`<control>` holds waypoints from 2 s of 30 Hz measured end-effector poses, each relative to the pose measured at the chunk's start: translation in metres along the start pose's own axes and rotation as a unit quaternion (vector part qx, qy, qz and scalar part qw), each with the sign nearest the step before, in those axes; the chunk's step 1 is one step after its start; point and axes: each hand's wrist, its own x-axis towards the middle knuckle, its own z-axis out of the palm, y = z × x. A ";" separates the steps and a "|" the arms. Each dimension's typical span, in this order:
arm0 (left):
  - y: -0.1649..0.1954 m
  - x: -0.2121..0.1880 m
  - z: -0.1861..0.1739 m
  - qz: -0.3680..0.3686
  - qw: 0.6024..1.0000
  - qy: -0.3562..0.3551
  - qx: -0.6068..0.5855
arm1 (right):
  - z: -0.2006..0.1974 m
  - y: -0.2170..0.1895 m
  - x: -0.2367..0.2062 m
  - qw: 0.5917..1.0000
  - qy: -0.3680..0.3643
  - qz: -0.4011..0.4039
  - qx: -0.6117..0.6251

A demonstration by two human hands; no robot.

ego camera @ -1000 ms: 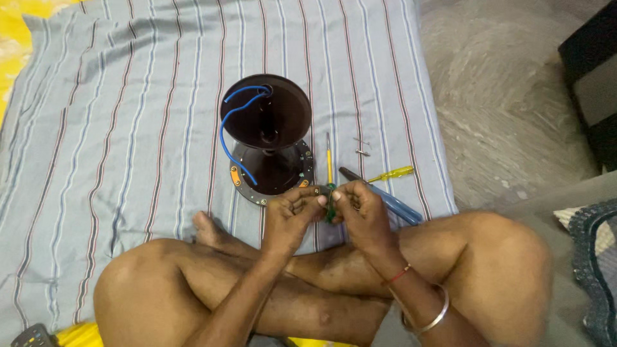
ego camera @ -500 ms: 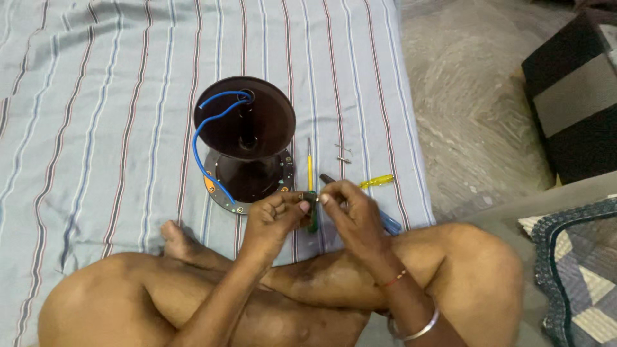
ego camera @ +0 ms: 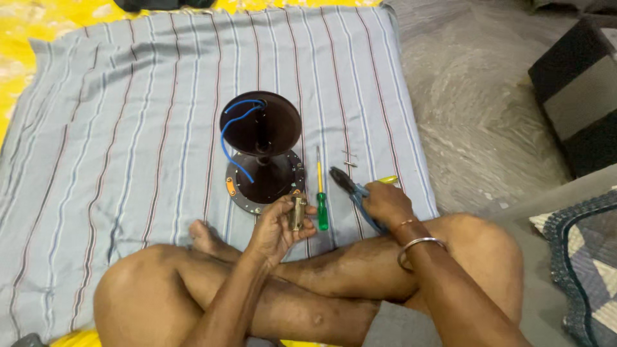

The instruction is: The person sits on a bed repairing a lamp. They unscrew and remove the top fitting by hand, use pliers to grip and adjust the lamp's wiring and switch components, handle small screws and a switch part, and use a screwdriver on the lamp base near the end.

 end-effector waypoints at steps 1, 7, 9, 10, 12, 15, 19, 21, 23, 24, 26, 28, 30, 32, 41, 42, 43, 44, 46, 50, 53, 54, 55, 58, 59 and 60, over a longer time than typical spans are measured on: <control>0.001 -0.005 0.000 -0.002 1.000 0.002 -0.010 | -0.009 -0.006 -0.005 0.998 -0.051 0.033 0.037; 0.014 -0.038 0.017 0.022 0.999 -0.018 -0.019 | -0.057 -0.007 -0.092 0.793 -0.176 -0.073 0.578; 0.022 -0.049 0.028 0.032 0.998 -0.041 -0.027 | -0.055 -0.002 -0.132 0.685 -0.284 -0.128 0.659; 0.024 -0.055 0.034 0.038 0.998 -0.048 -0.029 | -0.045 -0.004 -0.150 0.626 -0.324 -0.126 0.698; 0.026 -0.067 0.044 0.050 0.996 -0.060 -0.034 | -0.026 -0.006 -0.179 0.533 -0.399 -0.110 0.738; 0.025 -0.081 0.056 0.014 1.000 -0.016 0.015 | -0.005 -0.003 -0.203 0.460 -0.477 -0.067 0.746; 0.022 -0.090 0.066 0.019 0.998 -0.009 0.064 | 0.002 0.006 -0.227 0.454 -0.509 -0.064 0.729; 0.025 -0.094 0.068 0.029 0.998 -0.012 0.061 | 0.001 0.006 -0.229 0.489 -0.511 -0.077 0.703; 0.027 -0.098 0.071 0.040 0.997 -0.027 0.065 | -0.003 0.006 -0.228 0.546 -0.502 -0.073 0.666; 0.030 -0.099 0.071 0.046 0.996 -0.036 0.069 | -0.004 0.004 -0.225 0.554 -0.505 -0.080 0.657; 0.034 -0.103 0.072 0.061 0.994 -0.052 0.071 | -0.005 0.003 -0.219 0.570 -0.506 -0.095 0.640; 0.036 -0.108 0.071 0.060 0.993 -0.062 0.078 | -0.013 0.011 -0.220 0.611 -0.518 -0.074 0.595; 0.041 -0.113 0.068 0.047 0.992 -0.067 0.096 | -0.015 0.017 -0.223 0.627 -0.519 -0.057 0.577; 0.041 -0.115 0.067 0.051 0.992 -0.069 0.097 | -0.016 0.020 -0.227 0.625 -0.511 -0.041 0.588; 0.042 -0.115 0.066 0.049 0.989 -0.080 0.118 | -0.021 0.011 -0.221 0.604 -0.543 -0.044 0.582; 0.044 -0.115 0.066 0.051 0.988 -0.087 0.118 | -0.021 0.011 -0.222 0.609 -0.542 -0.032 0.577; 0.045 -0.116 0.066 0.051 0.987 -0.093 0.124 | -0.022 0.012 -0.224 0.614 -0.542 -0.020 0.573; 0.047 -0.118 0.066 0.050 0.985 -0.098 0.131 | -0.021 0.014 -0.225 0.619 -0.542 -0.007 0.569; 0.053 -0.121 0.067 0.039 0.983 -0.105 0.144 | -0.020 0.018 -0.227 0.595 -0.533 -0.002 0.602; 0.063 -0.126 0.071 0.005 0.980 -0.102 0.170 | -0.015 0.028 -0.225 0.618 -0.512 0.013 0.596; 0.066 -0.125 0.075 0.007 0.975 -0.103 0.197 | -0.007 0.034 -0.229 0.576 -0.498 0.049 0.646; 0.066 -0.125 0.076 0.011 0.972 -0.106 0.208 | -0.005 0.035 -0.229 0.576 -0.497 0.049 0.647; 0.067 -0.125 0.076 0.010 0.973 -0.111 0.200 | -0.003 0.037 -0.227 0.575 -0.496 0.051 0.649; 0.067 -0.124 0.078 0.006 0.975 -0.120 0.189 | 0.000 0.039 -0.225 0.612 -0.485 0.034 0.624; 0.066 -0.123 0.079 0.005 0.974 -0.118 0.194 | 0.000 0.039 -0.225 0.630 -0.479 0.025 0.610; 0.066 -0.123 0.079 0.004 0.973 -0.115 0.200 | 0.000 0.038 -0.225 0.623 -0.483 0.011 0.615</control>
